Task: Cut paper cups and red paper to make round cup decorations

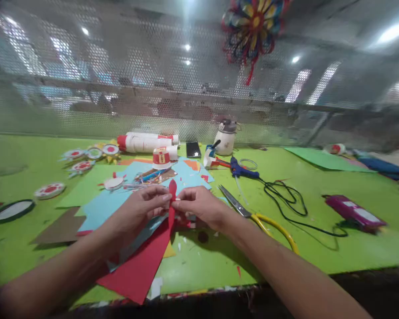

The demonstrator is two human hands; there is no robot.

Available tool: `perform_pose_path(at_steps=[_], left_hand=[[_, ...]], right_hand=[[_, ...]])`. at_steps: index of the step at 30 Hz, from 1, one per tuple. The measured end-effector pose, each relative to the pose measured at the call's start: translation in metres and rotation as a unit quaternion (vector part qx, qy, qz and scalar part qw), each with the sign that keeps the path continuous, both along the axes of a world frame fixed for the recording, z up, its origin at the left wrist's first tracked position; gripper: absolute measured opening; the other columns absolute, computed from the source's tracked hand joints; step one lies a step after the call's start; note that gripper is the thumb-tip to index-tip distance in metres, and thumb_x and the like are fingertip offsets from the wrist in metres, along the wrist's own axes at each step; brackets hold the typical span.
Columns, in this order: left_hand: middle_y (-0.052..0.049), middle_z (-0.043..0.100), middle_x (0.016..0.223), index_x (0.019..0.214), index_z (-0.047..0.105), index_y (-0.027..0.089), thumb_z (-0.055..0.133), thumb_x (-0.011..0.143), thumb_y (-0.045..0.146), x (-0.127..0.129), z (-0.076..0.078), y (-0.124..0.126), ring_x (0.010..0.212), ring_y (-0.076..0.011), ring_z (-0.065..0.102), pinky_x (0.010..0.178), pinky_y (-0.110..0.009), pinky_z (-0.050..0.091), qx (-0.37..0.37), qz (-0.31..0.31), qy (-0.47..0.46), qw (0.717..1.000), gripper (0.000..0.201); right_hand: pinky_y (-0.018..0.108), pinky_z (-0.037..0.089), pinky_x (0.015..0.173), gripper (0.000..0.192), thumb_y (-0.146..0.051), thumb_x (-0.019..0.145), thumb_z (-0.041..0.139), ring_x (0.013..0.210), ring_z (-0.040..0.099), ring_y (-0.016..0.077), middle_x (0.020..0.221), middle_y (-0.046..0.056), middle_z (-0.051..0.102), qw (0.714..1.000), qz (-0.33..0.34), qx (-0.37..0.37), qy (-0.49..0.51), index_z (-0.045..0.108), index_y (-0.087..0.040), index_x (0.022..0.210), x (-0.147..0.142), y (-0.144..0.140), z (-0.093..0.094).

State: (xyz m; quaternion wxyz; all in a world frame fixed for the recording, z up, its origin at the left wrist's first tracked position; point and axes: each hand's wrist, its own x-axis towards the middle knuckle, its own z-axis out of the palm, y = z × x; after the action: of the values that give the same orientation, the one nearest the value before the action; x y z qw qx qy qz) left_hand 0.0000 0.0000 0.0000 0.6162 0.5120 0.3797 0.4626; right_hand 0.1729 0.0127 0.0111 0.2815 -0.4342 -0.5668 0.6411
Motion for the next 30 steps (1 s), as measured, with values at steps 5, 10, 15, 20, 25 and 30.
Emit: perform_pose_path(at_steps=[5,10,15,20,25,30], left_hand=[[0.000,0.055,0.065,0.073,0.060,0.015,0.068,0.072,0.031,-0.0013,-0.0064,0.0019,0.061,-0.0116,0.049,0.061,-0.026,0.035,-0.006,0.001,0.027,1.000,0.018],[0.002,0.052,0.059,0.069,0.058,0.015,0.067,0.072,0.032,-0.0006,-0.0023,0.0002,0.056,-0.0091,0.042,0.056,-0.024,0.031,0.000,0.008,0.049,0.999,0.019],[0.002,0.051,0.057,0.067,0.059,0.015,0.067,0.071,0.032,0.0001,0.0005,-0.0012,0.054,-0.0094,0.041,0.055,-0.024,0.030,-0.005,0.014,0.062,0.998,0.020],[0.002,0.052,0.055,0.065,0.058,0.015,0.068,0.071,0.032,-0.0002,-0.0008,0.0003,0.053,-0.0092,0.042,0.055,-0.024,0.030,0.001,0.007,0.049,0.999,0.021],[0.003,0.051,0.056,0.067,0.058,0.015,0.067,0.072,0.032,-0.0008,-0.0025,0.0015,0.053,-0.0090,0.042,0.054,-0.024,0.030,0.009,0.013,0.042,0.999,0.021],[0.002,0.053,0.060,0.069,0.059,0.014,0.065,0.074,0.031,-0.0023,-0.0026,0.0038,0.055,-0.0091,0.044,0.055,-0.024,0.032,0.022,0.036,0.048,0.998,0.019]], right_hand=[[0.020,0.041,0.046,0.023,-0.036,0.072,0.070,0.048,0.053,0.0085,0.054,-0.002,0.062,1.000,0.010,0.016,-0.005,0.057,-0.017,0.070,-0.0004,0.0002,-0.0004],[0.022,0.041,0.049,0.025,-0.035,0.066,0.074,0.050,0.054,0.0092,0.054,-0.003,0.061,1.000,0.012,0.026,-0.006,0.057,-0.017,0.065,-0.0020,-0.0017,0.0027],[0.021,0.038,0.047,0.026,-0.033,0.063,0.077,0.049,0.053,0.0095,0.053,-0.003,0.061,0.999,0.006,0.035,-0.014,0.057,-0.017,0.066,-0.0029,-0.0019,0.0015],[0.019,0.036,0.045,0.020,-0.032,0.071,0.070,0.049,0.053,0.0089,0.054,-0.003,0.061,0.999,0.009,0.035,-0.023,0.057,-0.017,0.069,-0.0026,-0.0007,-0.0027],[0.019,0.036,0.046,0.020,-0.031,0.074,0.069,0.050,0.051,0.0084,0.054,-0.002,0.059,0.998,0.021,0.048,-0.027,0.056,-0.016,0.070,-0.0023,0.0002,-0.0023],[0.018,0.039,0.047,0.025,-0.039,0.074,0.070,0.054,0.052,0.0080,0.060,-0.003,0.060,0.999,0.018,0.022,-0.025,0.058,-0.017,0.076,0.0008,-0.0019,0.0036]])
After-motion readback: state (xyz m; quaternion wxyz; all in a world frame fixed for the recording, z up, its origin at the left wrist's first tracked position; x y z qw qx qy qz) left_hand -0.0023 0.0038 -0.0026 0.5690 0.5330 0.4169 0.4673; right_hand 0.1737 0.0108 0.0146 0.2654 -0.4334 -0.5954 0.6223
